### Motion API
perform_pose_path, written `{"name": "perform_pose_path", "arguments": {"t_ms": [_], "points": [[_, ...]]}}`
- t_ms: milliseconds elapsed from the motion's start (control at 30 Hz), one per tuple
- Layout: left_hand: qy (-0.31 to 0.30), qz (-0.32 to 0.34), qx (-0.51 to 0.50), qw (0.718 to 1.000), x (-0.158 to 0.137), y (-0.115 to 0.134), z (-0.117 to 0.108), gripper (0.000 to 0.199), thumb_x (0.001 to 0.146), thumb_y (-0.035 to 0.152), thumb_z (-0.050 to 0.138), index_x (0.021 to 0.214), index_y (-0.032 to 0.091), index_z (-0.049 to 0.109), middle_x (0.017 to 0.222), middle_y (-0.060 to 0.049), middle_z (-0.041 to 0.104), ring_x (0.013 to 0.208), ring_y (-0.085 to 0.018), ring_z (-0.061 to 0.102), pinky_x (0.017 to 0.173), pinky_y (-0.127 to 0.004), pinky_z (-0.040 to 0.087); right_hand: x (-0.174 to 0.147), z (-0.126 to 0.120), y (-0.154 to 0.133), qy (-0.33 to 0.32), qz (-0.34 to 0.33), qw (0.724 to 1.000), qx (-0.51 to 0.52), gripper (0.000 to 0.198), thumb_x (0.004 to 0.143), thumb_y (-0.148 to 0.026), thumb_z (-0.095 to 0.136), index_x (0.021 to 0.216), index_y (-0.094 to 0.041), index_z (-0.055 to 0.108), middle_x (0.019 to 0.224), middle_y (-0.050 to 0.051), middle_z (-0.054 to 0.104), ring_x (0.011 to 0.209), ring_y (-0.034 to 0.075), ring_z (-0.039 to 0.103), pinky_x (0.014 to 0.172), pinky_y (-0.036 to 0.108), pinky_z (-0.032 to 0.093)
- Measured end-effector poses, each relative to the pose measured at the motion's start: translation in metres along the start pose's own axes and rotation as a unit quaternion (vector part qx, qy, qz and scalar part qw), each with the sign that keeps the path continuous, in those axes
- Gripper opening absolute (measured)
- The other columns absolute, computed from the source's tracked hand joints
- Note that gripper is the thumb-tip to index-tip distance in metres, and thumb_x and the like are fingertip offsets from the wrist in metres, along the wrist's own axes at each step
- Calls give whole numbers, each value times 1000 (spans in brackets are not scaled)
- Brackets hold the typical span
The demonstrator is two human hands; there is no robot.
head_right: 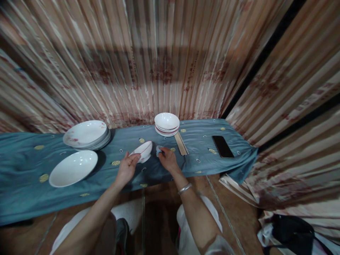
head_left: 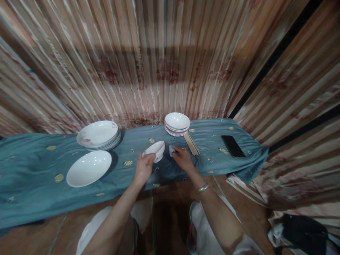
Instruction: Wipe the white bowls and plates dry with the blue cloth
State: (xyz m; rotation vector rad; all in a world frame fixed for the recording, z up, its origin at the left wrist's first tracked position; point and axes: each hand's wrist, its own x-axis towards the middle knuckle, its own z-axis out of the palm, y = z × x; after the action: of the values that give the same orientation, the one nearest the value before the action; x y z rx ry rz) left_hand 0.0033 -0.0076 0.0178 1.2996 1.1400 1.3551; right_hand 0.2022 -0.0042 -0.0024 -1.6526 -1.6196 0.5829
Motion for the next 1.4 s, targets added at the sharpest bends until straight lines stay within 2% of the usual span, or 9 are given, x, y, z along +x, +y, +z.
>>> {"name": "perform_pose_path", "arguments": {"t_ms": [100, 200, 400, 533, 633, 733, 933, 1133, 1400], "points": [[35, -96, -97, 990, -1, 10, 0, 10, 63, 28, 81, 64, 20, 74, 60, -1, 71, 58, -18, 60, 92, -37, 48, 2, 0, 1, 36, -2, 997, 61, 30, 77, -19, 53, 98, -25, 74, 100, 2, 76, 93, 21, 68, 89, 33, 52], [43, -151, -211, 965, -4, 15, 2, 23, 59, 32, 84, 69, 14, 75, 63, -4, 72, 56, -15, 60, 67, -28, 50, 6, -3, 0, 69, 11, 987, 146, 32, 77, -23, 51, 99, -20, 73, 98, 3, 75, 90, 21, 68, 85, 34, 53], [62, -209, -301, 928, -2, 18, 7, 25, 56, 26, 87, 68, 10, 71, 60, -6, 70, 63, -20, 68, 75, -35, 53, 10, -10, -18, 102, 2, 958, 267, 33, 80, -27, 51, 104, -17, 72, 113, 7, 72, 106, 23, 65, 95, 36, 51], [53, -202, -313, 926, 2, 16, 8, 22, 60, 24, 85, 70, 9, 71, 63, -6, 71, 62, -18, 67, 74, -33, 54, -3, 1, -47, 69, -126, 969, 199, 25, 88, -26, 50, 99, -22, 72, 131, 7, 64, 122, 22, 57, 107, 39, 42], [58, -187, -320, 927, 3, 12, 8, 17, 62, 23, 82, 68, 12, 70, 64, -3, 71, 55, -13, 63, 66, -27, 53, -17, 16, -69, 30, -217, 974, 59, 29, 95, -27, 46, 114, -21, 68, 136, 10, 59, 131, 24, 48, 111, 44, 35], [68, -165, -320, 930, 4, 8, 9, 14, 64, 24, 79, 71, 14, 71, 68, -2, 72, 61, -14, 66, 69, -27, 53, -23, 27, -79, 0, -243, 969, -45, 41, 96, -19, 42, 135, -20, 56, 146, 12, 50, 138, 26, 39, 111, 45, 33], [67, -169, -321, 929, 4, 9, 14, 20, 59, 27, 81, 70, 13, 71, 63, -4, 71, 70, -22, 70, 79, -36, 55, -8, 29, -68, 44, -194, 979, -38, 40, 97, -25, 43, 136, -26, 54, 146, 7, 51, 140, 25, 37, 118, 52, 18], [80, -167, -311, 932, 3, 9, 15, 21, 54, 28, 80, 62, 13, 69, 58, -4, 69, 74, -26, 72, 82, -40, 55, 21, 27, -43, 58, -153, 979, 121, 39, 96, -28, 40, 128, -25, 62, 137, 5, 60, 132, 18, 49, 116, 37, 32], [108, -191, -329, 919, 5, 0, 8, 13, 64, 25, 70, 64, 13, 68, 62, -6, 72, 79, -25, 72, 84, -39, 55, 35, 43, -15, 54, -22, 965, 256, 41, 93, -35, 42, 123, -22, 67, 130, 5, 66, 124, 19, 57, 112, 38, 40]]}}
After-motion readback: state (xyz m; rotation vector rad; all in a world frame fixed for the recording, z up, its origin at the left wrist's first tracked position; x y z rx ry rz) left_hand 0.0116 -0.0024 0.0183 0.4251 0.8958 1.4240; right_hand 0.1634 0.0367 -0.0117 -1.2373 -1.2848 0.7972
